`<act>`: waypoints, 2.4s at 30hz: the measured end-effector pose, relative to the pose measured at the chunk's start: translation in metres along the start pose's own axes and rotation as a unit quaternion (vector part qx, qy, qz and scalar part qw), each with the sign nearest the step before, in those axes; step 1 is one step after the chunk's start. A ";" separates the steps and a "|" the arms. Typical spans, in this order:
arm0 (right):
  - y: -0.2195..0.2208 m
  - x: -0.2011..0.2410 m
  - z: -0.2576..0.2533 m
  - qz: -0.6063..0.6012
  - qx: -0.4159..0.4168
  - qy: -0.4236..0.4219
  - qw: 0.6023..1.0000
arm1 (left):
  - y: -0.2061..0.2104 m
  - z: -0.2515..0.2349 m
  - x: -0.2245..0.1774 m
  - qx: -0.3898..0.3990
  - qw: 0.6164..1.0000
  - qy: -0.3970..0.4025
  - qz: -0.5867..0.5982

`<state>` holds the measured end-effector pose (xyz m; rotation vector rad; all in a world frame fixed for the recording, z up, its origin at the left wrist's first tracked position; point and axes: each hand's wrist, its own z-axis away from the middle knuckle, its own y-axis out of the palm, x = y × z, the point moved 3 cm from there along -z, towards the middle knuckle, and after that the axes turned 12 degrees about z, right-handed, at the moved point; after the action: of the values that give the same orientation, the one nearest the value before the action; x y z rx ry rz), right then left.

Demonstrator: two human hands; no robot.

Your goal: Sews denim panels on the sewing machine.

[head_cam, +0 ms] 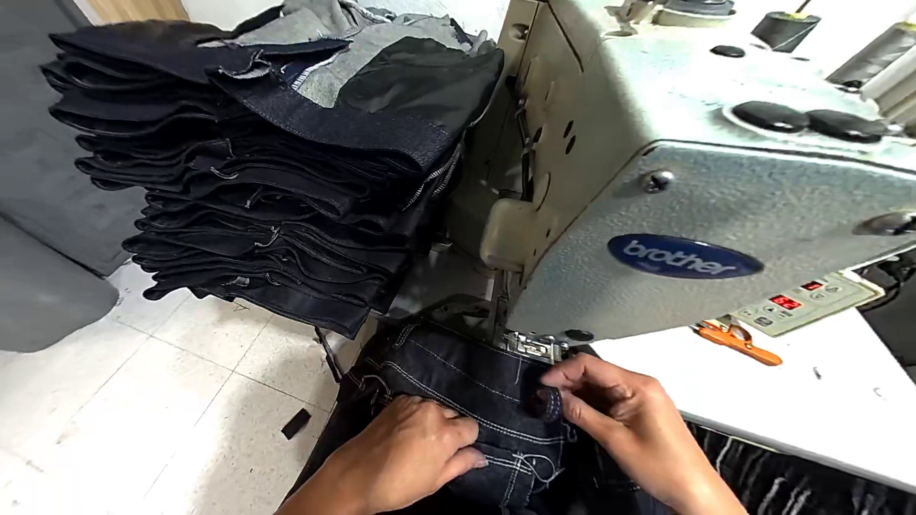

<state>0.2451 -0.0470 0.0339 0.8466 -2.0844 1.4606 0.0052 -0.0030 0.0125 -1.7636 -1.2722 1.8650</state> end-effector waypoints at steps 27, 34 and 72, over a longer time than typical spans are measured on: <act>0.013 0.015 0.012 0.326 -0.111 -0.151 0.926 | 0.019 -0.047 -0.030 -0.249 0.751 -0.209 0.575; 0.010 0.007 0.012 0.334 -0.085 -0.153 0.926 | 0.012 -0.038 -0.017 -0.331 0.935 0.076 -0.099; 0.000 -0.044 0.020 0.077 -0.061 0.015 0.995 | -0.038 -0.030 0.023 -0.216 0.961 0.123 0.119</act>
<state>0.2758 -0.0561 -0.0020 0.6259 -2.2319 1.3956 0.0133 0.0477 0.0290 -2.3816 -1.5050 1.4867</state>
